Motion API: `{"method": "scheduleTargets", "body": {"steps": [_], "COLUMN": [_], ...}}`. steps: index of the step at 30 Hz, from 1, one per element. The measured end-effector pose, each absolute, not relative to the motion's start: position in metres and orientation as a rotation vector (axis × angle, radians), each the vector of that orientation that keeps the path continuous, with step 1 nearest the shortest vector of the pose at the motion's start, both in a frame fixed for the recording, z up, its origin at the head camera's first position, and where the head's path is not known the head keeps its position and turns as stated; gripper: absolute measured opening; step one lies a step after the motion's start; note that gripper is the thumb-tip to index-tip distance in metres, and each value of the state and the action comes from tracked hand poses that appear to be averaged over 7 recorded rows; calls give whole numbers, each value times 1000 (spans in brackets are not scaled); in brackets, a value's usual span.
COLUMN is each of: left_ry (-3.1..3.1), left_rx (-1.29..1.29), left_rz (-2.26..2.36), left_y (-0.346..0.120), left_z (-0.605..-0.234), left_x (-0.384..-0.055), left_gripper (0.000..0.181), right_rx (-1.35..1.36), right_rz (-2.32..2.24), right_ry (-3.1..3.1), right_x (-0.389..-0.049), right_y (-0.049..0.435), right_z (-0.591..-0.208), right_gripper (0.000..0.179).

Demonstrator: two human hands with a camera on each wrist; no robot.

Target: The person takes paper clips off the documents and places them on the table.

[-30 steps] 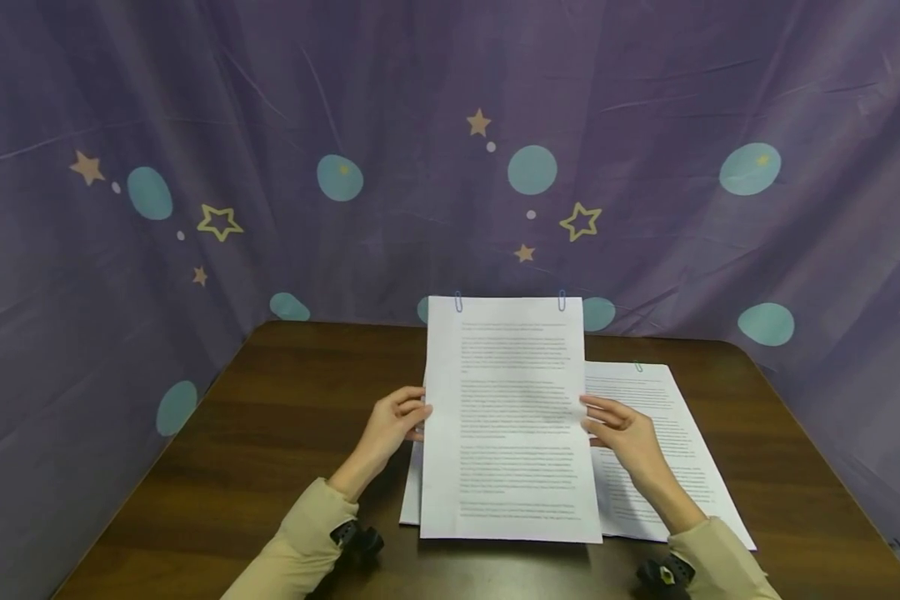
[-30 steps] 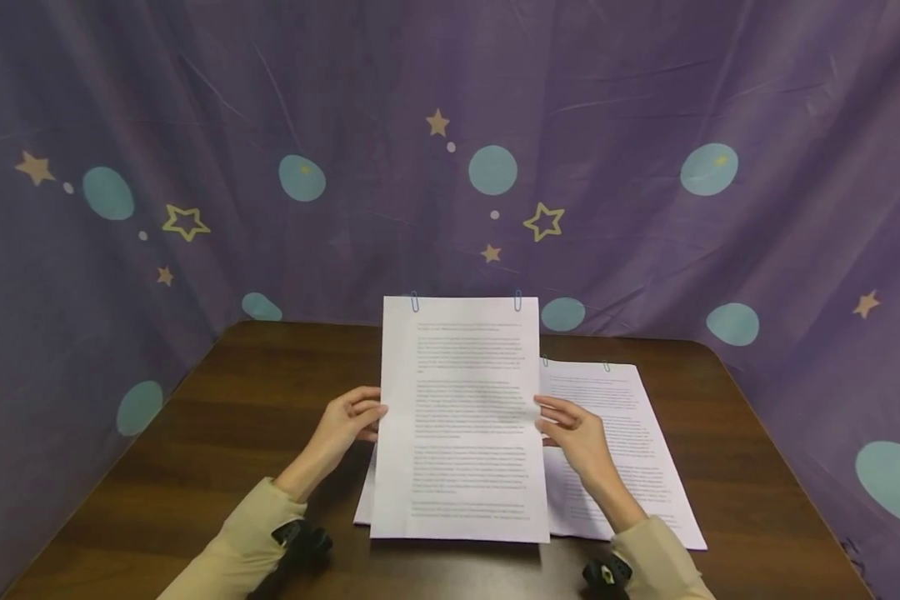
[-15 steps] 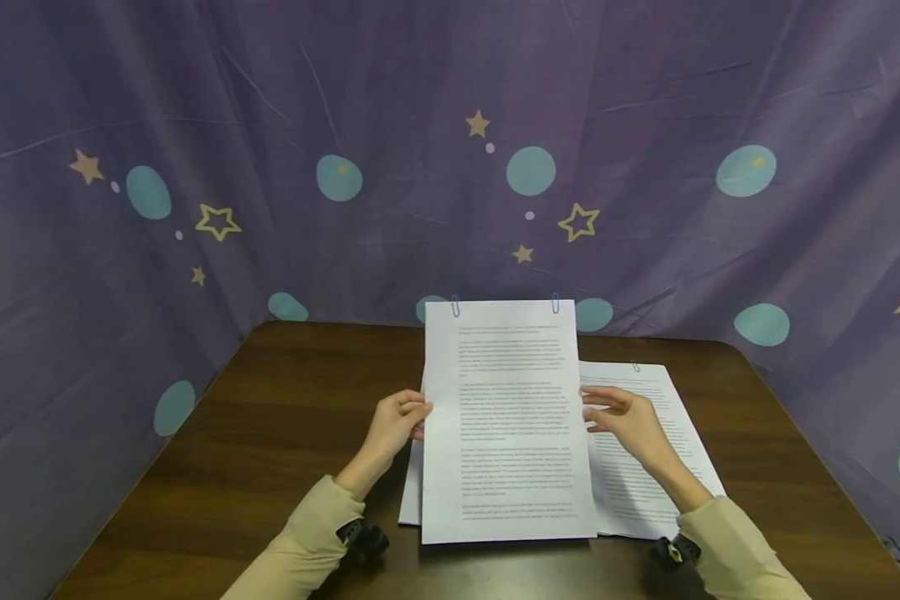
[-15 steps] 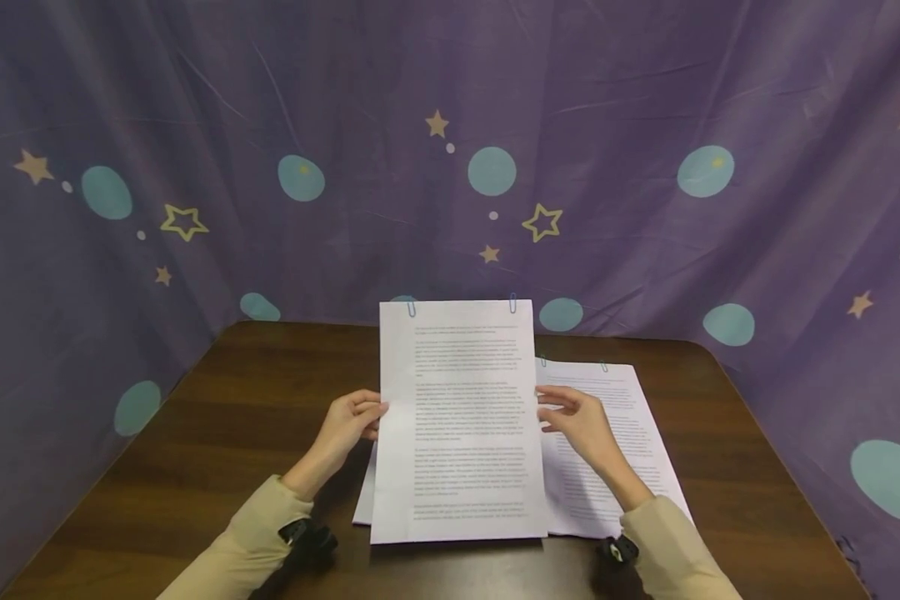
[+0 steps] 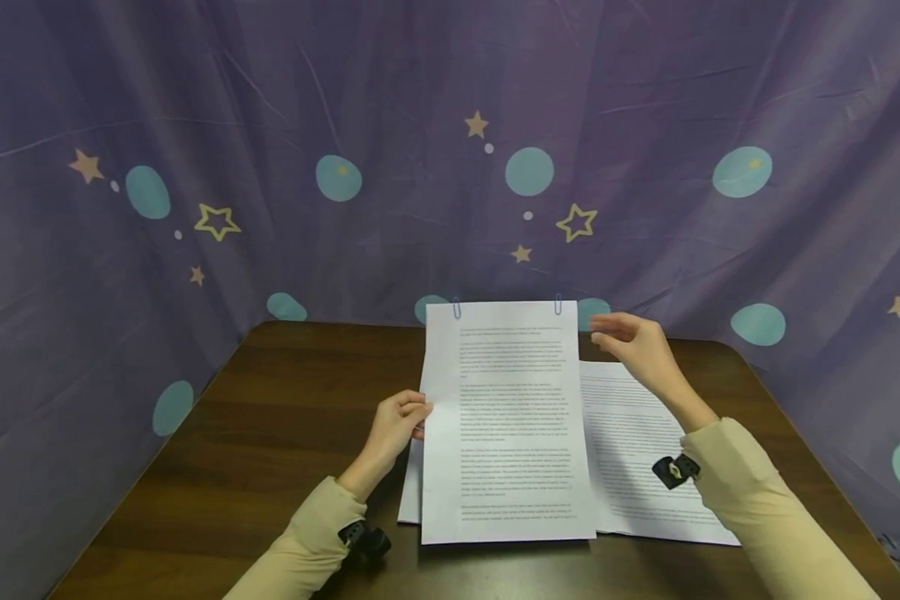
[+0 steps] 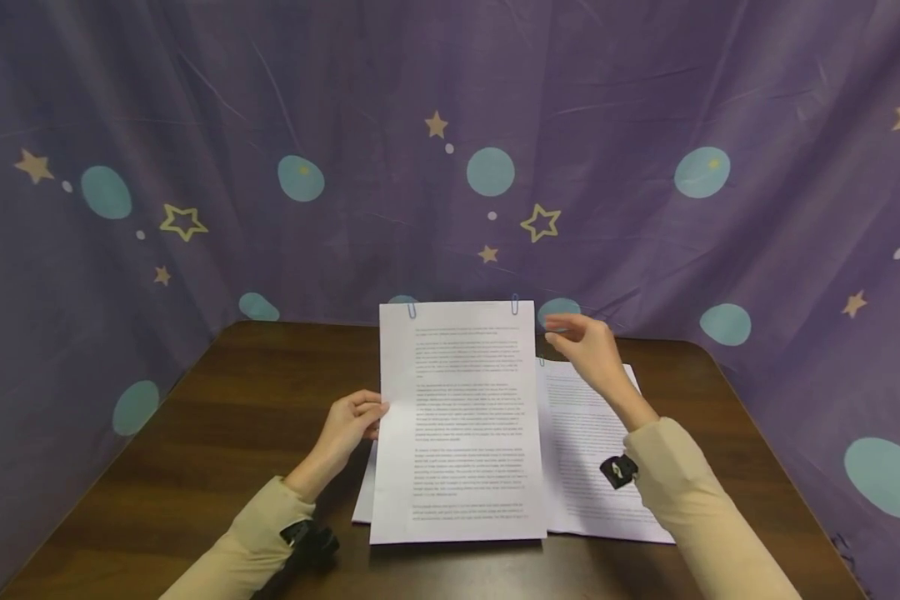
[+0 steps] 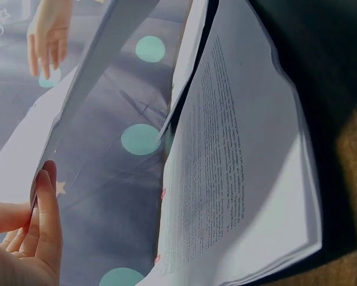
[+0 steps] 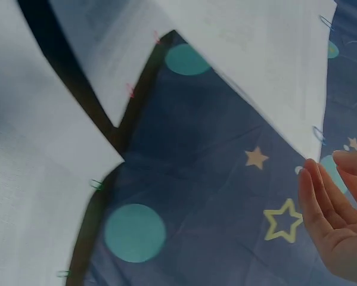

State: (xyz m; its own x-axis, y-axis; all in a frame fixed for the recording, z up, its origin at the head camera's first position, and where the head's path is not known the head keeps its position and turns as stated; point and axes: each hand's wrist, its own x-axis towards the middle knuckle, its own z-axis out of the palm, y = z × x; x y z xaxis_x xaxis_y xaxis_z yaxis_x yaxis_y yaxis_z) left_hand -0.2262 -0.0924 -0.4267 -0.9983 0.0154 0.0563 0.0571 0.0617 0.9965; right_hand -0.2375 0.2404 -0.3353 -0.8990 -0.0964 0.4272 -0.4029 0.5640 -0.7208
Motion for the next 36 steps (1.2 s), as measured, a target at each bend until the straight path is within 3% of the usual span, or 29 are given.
{"method": "scheduleTargets", "body": {"steps": [15, 23, 36], "left_ry": [-2240, -2245, -2244], "left_rx": [-87, -113, -126], "left_rz": [-2161, -2151, -2182], "left_y": [-92, -89, -93], "left_z": [-424, -400, -420], "left_x": [-222, -206, -219], "left_gripper": [12, 11, 13], "right_rx": [437, 416, 422], "right_rz": [1054, 1009, 977], "right_ry": [-2523, -2570, -2559], "right_x": [-264, -270, -272], "right_y": [219, 213, 211], "right_z": [-300, -295, -294], "right_gripper": [27, 28, 22]}}
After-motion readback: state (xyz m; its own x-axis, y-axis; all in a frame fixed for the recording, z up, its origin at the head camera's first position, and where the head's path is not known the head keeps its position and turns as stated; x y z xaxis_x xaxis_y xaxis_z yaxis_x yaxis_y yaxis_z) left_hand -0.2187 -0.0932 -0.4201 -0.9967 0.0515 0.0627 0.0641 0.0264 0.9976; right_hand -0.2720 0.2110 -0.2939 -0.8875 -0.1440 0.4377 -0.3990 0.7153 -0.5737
